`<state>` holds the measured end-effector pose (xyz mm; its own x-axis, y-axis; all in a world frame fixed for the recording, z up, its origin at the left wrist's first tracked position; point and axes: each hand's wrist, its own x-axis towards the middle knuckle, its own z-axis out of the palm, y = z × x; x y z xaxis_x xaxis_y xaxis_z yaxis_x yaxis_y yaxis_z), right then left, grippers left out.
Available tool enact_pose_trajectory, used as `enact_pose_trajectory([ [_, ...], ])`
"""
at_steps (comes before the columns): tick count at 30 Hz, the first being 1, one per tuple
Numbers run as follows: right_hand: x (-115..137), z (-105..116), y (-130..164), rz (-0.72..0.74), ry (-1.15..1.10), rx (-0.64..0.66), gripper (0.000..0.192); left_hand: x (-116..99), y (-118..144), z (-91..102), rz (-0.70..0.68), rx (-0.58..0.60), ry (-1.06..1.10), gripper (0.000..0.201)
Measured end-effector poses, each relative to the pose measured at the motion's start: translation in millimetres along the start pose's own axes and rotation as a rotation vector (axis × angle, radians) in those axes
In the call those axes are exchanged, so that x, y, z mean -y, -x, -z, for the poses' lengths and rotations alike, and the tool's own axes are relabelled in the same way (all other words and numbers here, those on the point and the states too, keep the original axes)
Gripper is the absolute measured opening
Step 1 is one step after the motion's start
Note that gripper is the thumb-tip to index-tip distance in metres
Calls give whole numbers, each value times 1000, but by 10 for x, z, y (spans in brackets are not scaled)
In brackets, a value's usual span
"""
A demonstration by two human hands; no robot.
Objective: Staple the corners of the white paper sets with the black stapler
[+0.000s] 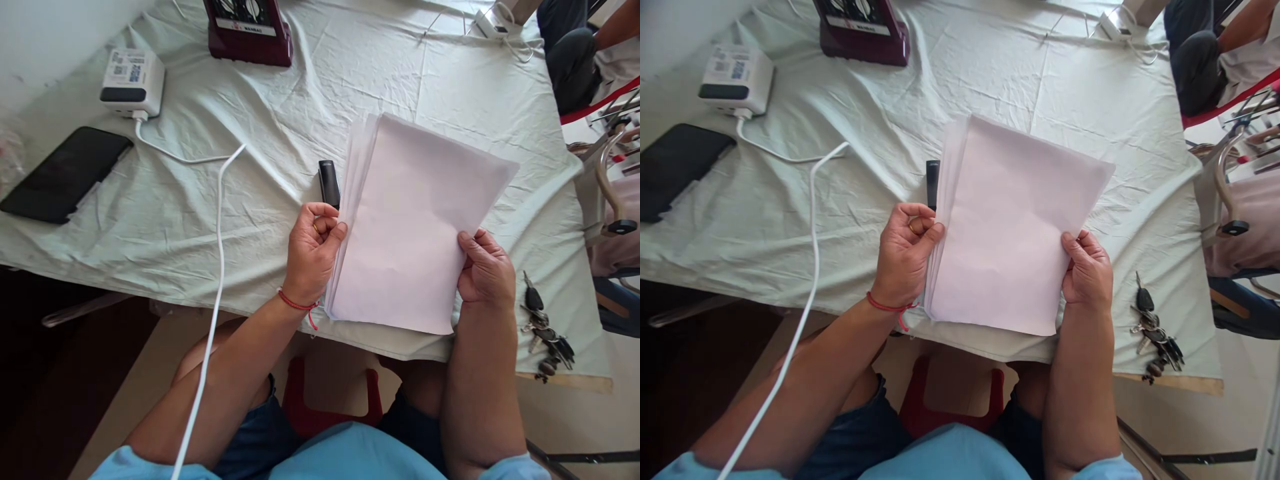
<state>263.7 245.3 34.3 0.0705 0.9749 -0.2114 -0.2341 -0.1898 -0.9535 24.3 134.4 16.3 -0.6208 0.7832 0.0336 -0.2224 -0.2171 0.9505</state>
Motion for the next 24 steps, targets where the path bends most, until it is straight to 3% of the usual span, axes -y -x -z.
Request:
enact_pose_trajectory([
  [4,0,5,3,-8,1,6,42,0,5,-2,-13,-1,14,33],
  [10,-2,17,4,-11,-6,16,41,-16,18,-3,15,20,-88,8],
  [16,-5,16,3,-6,-11,24,41,-11,41,5,99,60,-48,18],
  [24,-15,10,15,7,41,43,40,9,13,46,-40,52,-270,14],
])
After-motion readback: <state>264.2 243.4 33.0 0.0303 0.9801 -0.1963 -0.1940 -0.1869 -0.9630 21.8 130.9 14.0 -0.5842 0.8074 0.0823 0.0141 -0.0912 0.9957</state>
